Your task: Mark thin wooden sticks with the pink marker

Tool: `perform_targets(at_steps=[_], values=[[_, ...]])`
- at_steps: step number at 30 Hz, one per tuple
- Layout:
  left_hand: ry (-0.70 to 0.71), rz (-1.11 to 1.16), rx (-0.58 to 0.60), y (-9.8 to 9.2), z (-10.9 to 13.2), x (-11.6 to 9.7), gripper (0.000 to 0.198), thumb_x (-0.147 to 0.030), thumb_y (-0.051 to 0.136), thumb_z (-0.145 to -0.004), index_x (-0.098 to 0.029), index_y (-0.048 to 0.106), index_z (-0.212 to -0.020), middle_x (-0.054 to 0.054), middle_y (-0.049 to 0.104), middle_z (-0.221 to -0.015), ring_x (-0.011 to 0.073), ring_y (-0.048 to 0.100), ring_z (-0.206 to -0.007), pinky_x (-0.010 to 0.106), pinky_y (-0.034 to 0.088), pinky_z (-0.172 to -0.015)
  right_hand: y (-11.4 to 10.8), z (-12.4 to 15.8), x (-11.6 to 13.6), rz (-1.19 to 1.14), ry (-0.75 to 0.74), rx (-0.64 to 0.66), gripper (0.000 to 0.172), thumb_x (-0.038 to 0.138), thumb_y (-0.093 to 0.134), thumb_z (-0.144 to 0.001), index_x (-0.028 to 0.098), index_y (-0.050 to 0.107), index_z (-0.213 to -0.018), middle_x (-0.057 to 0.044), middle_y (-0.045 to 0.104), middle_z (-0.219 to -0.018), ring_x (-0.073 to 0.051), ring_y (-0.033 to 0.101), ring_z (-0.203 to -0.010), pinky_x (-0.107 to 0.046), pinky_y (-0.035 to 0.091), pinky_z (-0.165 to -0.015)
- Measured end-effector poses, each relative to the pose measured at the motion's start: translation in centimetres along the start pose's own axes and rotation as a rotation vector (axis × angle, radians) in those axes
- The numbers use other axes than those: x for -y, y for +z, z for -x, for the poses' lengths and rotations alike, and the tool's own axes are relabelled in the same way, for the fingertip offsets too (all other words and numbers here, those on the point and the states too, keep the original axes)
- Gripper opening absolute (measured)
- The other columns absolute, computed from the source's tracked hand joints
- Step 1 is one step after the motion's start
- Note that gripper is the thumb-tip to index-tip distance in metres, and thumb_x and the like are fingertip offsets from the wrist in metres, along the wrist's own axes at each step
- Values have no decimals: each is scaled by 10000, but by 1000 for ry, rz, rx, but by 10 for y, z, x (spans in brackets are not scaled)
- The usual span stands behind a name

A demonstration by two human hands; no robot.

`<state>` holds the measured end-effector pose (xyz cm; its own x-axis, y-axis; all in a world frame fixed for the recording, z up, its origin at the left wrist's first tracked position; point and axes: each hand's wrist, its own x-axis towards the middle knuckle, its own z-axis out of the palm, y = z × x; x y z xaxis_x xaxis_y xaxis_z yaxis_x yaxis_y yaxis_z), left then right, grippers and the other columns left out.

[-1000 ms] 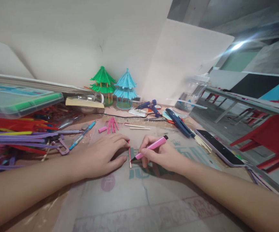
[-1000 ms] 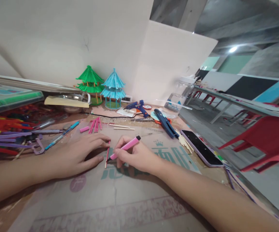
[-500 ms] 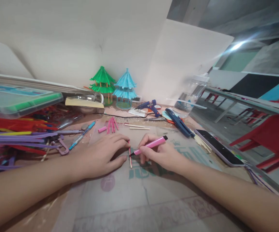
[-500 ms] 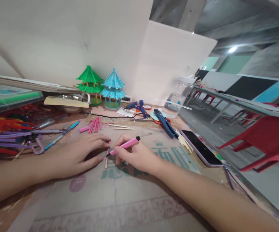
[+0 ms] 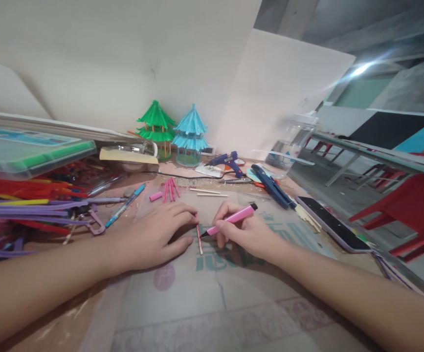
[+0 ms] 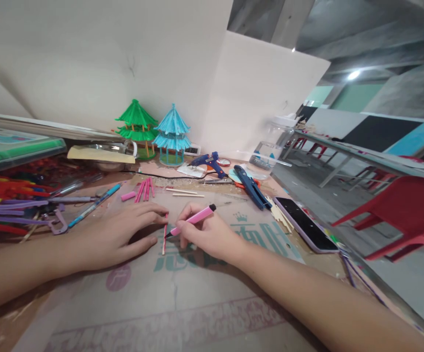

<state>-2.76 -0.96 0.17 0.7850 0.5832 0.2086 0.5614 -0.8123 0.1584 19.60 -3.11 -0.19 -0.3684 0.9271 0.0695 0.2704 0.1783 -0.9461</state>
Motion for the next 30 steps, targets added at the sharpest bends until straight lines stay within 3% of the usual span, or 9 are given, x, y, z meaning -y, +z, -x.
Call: perform_targets(at_steps=[4, 9, 16, 24, 30], values=[[-17, -15, 11, 0, 1, -1, 250, -331, 459, -951, -221, 582, -1139, 73, 568, -1300, 257, 536, -1183, 435, 433, -1001, 0, 0, 0, 0, -4, 8, 160, 317, 596, -804, 201, 494, -766, 30, 616, -533, -100, 541, -463, -194, 408, -431], [-11, -5, -6, -1, 0, -2, 246, -316, 460, -947, -220, 584, -1136, 75, 574, -1297, 254, 542, -1177, 422, 432, -1005, -2, 2, -1, -41, 62, 122, 181, 340, 607, -799, 205, 490, -768, 40, 625, -524, -92, 514, -393, -178, 378, -359], [-9, 3, -1, -1, 0, -1, 258, -320, 467, -940, -220, 587, -1145, 72, 574, -1294, 258, 542, -1179, 434, 429, -1014, 0, 1, -1, -21, 4, 27, 187, 342, 611, -806, 205, 492, -762, 33, 617, -530, -102, 534, -455, -195, 393, -425], [10, 16, 8, -1, 0, -1, 269, -312, 460, -948, -216, 593, -1162, 80, 561, -1322, 256, 521, -1213, 437, 409, -1042, -3, 2, 0, -41, 18, 111, 153, 309, 597, -774, 195, 505, -730, 33, 613, -491, -98, 533, -417, -190, 377, -411], [4, 8, 7, 0, 1, -1, 291, -319, 458, -951, -214, 583, -1192, 84, 558, -1334, 257, 512, -1230, 443, 399, -1055, -2, 2, 1, -48, 16, 53, 180, 337, 603, -787, 201, 493, -743, 30, 621, -511, -96, 537, -433, -186, 392, -408]])
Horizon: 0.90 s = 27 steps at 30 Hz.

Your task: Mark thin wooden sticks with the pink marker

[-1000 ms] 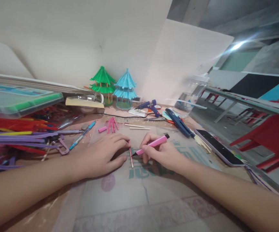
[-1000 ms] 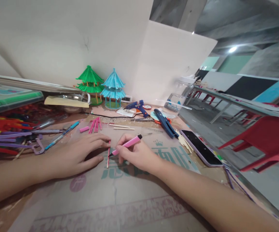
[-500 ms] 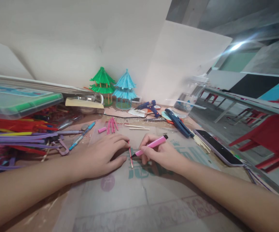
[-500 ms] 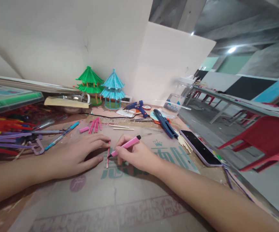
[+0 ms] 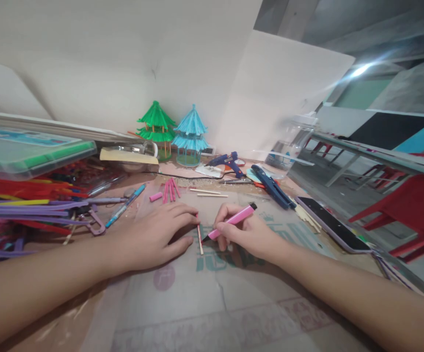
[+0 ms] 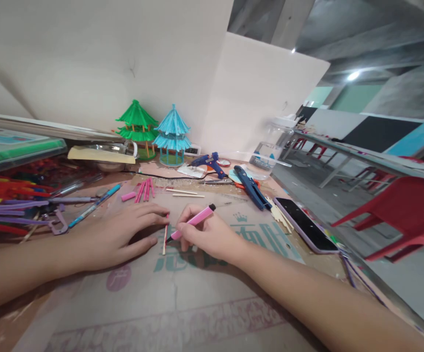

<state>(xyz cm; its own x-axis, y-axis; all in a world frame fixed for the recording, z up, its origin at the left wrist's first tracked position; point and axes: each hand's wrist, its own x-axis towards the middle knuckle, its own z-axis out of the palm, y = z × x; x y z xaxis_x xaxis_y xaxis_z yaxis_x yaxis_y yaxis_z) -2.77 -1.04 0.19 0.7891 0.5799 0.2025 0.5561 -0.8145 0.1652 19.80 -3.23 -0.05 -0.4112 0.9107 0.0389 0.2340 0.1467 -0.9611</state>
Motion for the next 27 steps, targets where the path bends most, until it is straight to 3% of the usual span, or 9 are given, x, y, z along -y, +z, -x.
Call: perform_targets(at_steps=[6, 12, 20, 27], values=[[2, -3, -5, 0, -1, 0, 292, -317, 464, -949, -213, 594, -1189, 77, 564, -1333, 256, 521, -1222, 437, 402, -1054, -1, 1, -2, -15, 25, 110, 191, 346, 617, -781, 195, 505, -747, 29, 631, -515, -103, 560, -420, -175, 384, -376], [-3, -15, 14, -1, -1, -2, 301, -315, 456, -952, -194, 588, -1195, 90, 557, -1340, 258, 515, -1228, 450, 399, -1058, -1, 0, -2, -26, -6, 56, 182, 330, 613, -795, 192, 503, -753, 31, 623, -506, -84, 534, -421, -161, 381, -392], [-6, -13, 16, -1, -1, -1, 307, -321, 454, -956, -200, 586, -1204, 83, 555, -1345, 254, 508, -1236, 446, 396, -1061, -2, 1, -1, -46, 56, 139, 207, 351, 636, -746, 203, 492, -733, 36, 617, -503, -103, 557, -410, -166, 395, -347], [-1, 3, -10, 2, 0, 2, 289, -333, 458, -956, -219, 591, -1185, 69, 559, -1336, 253, 517, -1226, 439, 403, -1049, -2, 0, -2, -33, 13, 95, 184, 337, 619, -772, 200, 500, -738, 39, 617, -499, -95, 545, -400, -172, 399, -359]])
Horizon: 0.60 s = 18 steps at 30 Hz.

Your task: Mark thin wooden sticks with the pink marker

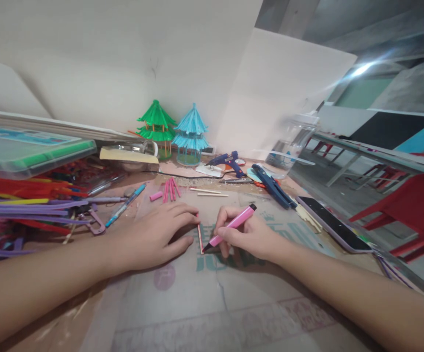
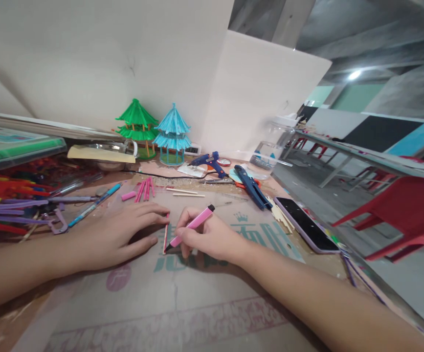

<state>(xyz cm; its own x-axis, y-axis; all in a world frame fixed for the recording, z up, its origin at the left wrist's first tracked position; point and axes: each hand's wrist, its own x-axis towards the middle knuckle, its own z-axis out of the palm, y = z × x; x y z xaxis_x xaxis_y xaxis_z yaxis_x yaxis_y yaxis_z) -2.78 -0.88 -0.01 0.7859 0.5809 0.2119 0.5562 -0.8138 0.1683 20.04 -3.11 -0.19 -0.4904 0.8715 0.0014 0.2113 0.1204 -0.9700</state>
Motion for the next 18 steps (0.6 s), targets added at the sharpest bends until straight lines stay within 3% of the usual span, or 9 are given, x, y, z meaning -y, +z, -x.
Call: perform_targets(at_steps=[10, 18], values=[[-7, -21, 3, -1, 0, -1, 281, -331, 462, -947, -217, 595, -1166, 76, 566, -1331, 261, 530, -1214, 450, 406, -1048, 1, 0, 1, 14, -37, -45, 158, 307, 601, -794, 189, 510, -744, 26, 626, -510, -85, 551, -435, -169, 390, -411], [0, 2, 3, -1, 0, 0, 287, -333, 454, -953, -210, 588, -1176, 79, 558, -1335, 254, 519, -1223, 448, 411, -1048, 1, 0, 0, 10, 21, 9, 168, 328, 606, -777, 203, 497, -747, 43, 621, -507, -103, 567, -419, -173, 388, -371]])
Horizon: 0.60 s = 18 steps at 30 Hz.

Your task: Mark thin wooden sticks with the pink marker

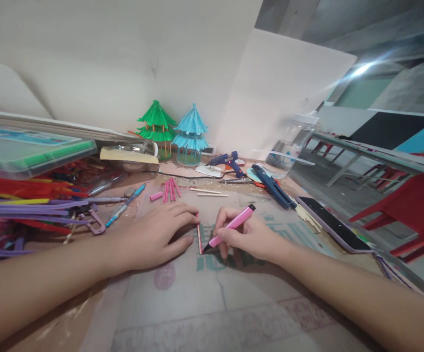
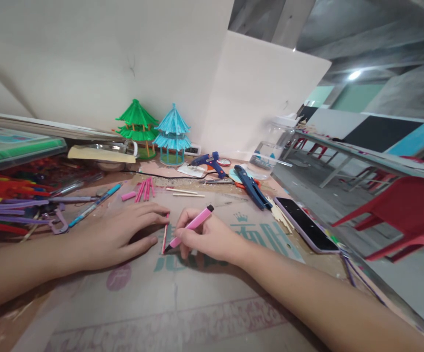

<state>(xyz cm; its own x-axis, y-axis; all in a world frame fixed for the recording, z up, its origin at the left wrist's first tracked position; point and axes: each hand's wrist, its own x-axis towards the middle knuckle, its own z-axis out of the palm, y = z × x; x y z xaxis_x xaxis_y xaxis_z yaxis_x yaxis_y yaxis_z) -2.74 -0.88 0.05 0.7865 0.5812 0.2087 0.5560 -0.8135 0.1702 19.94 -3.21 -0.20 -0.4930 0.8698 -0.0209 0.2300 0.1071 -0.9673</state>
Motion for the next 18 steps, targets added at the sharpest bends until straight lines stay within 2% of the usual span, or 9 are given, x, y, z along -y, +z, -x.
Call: perform_targets(at_steps=[13, 18], values=[[2, -13, 8, -3, 0, -2, 298, -324, 445, -955, -208, 588, -1188, 89, 560, -1333, 258, 525, -1217, 445, 413, -1047, 1, -1, 1, 12, -43, -147, 195, 352, 616, -786, 202, 496, -757, 31, 612, -524, -96, 520, -452, -197, 386, -425], [8, -8, 14, -3, 0, -2, 291, -313, 457, -951, -208, 586, -1190, 88, 560, -1333, 257, 518, -1225, 443, 414, -1046, 0, -1, 1, 45, -44, -105, 210, 364, 625, -792, 199, 502, -749, 20, 622, -540, -102, 531, -470, -201, 387, -437]])
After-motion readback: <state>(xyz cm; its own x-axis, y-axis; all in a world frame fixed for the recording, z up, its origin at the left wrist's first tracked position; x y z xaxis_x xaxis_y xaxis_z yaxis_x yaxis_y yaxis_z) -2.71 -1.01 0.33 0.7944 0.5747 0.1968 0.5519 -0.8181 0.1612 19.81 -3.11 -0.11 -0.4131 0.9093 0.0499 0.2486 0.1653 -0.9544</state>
